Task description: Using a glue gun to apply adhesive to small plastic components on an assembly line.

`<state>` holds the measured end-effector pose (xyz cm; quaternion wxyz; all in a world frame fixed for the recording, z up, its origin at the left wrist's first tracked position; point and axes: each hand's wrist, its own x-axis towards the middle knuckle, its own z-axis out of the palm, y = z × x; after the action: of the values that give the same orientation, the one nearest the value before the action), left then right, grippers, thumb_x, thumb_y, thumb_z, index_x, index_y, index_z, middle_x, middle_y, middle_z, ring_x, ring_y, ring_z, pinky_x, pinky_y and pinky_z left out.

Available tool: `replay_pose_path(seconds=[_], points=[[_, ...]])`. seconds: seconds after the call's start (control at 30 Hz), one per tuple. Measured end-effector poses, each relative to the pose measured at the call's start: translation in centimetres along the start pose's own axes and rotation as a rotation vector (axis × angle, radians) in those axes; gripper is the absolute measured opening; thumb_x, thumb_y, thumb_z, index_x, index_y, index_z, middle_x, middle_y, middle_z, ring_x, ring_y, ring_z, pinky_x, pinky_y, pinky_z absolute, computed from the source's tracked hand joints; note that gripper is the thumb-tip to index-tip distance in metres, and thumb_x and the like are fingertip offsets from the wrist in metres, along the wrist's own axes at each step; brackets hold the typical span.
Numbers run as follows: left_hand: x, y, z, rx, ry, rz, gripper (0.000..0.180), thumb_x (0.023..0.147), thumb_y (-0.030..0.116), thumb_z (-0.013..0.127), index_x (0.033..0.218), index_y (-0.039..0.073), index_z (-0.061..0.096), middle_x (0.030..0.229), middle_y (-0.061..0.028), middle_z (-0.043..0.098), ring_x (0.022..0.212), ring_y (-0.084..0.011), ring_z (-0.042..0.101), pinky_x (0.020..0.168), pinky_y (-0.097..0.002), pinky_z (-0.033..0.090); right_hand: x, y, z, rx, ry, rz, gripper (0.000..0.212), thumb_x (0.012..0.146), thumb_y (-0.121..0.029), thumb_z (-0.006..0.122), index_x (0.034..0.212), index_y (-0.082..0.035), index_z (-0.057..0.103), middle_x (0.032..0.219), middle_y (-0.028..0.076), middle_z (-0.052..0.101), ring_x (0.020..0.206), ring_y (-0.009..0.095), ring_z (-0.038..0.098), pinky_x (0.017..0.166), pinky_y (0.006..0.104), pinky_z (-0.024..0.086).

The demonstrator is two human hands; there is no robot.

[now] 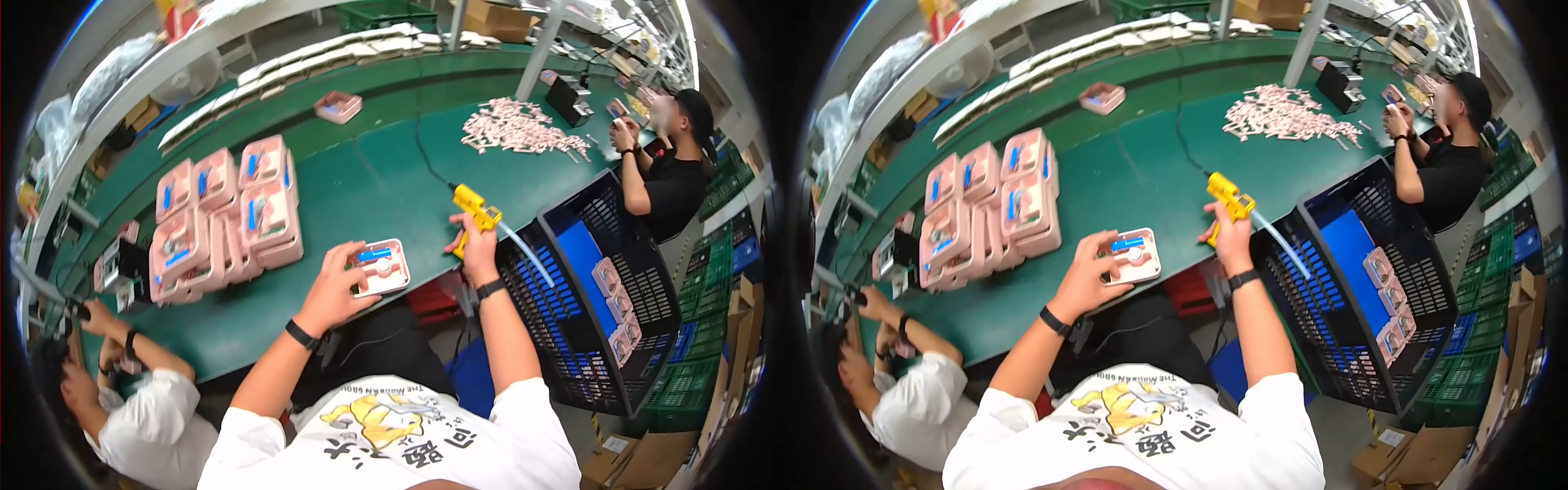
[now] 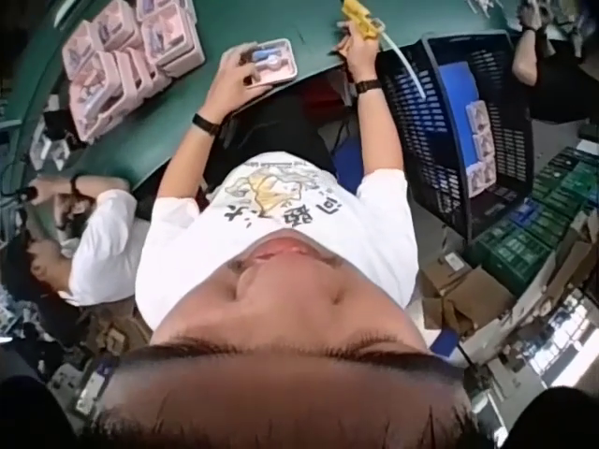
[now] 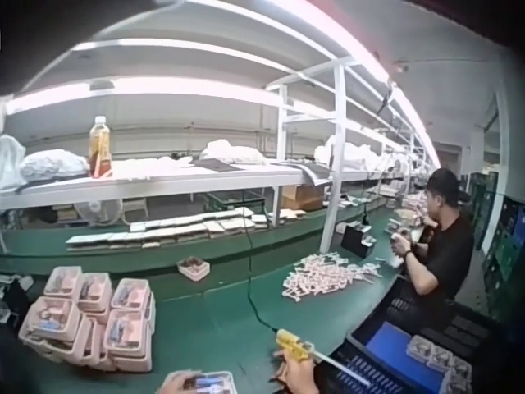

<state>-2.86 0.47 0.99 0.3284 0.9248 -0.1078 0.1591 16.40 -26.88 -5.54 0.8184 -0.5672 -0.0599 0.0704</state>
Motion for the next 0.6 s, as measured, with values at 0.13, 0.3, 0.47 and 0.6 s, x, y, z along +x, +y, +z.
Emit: replay_pose_path(seconds=[0.13,0.3,0.47,0.6], points=[[-2.7,0.7,-2.4,-0.104,0.031,-0.012,0.028,0.084,0.022,0.092,0.089,0.005,0.07,0.15,-0.0218,0.059,0.132,-0.0411,0.06,0.108,-0.0471,0.053,1.3,-0.1,-0.2,-0.077,-0.032,-0.044,0.03,0.112,-0.023,0.06,0.126,0.003,0.062,0.107,0.014,0.074,0.056,0.015,0.06,0.052,0.0377,0.062],[-1.5,-0.4,-2.7,-0.176,0.145,-0.247,0.023,0.098,0.024,0.079,0.093,0.004,0.07,0.13,-0.0205,0.071,0.111,-0.0366,0.071,0.092,-0.0439,0.058,0.3,-0.9,0.8,-0.116,-0.015,-0.041,0.029,0.112,-0.024,0.061,0.119,0.003,0.065,0.105,0.015,0.073,0.055,0.015,0.06,0.052,0.0384,0.063],[1.3,-0.9,-2.3,0.163,0.022,-0.26,0.022,0.103,0.026,0.072,0.098,0.004,0.074,0.105,-0.0143,0.076,0.089,-0.0343,0.074,0.077,-0.0447,0.058,0.5,-1.1,0.3,-0.126,-0.026,-0.013,0.029,0.112,-0.025,0.06,0.113,0.004,0.066,0.106,0.015,0.074,0.055,0.015,0.061,0.052,0.0385,0.063],[1.6,-1.1,-2.4,0.203,-0.013,-0.277,0.021,0.098,0.027,0.076,0.095,0.006,0.078,0.095,-0.0104,0.076,0.085,-0.0338,0.074,0.073,-0.0465,0.058,0.2,-1.1,0.1,-0.126,-0.016,0.002,0.03,0.113,-0.025,0.059,0.113,0.004,0.066,0.107,0.016,0.074,0.056,0.015,0.061,0.053,0.0388,0.063]])
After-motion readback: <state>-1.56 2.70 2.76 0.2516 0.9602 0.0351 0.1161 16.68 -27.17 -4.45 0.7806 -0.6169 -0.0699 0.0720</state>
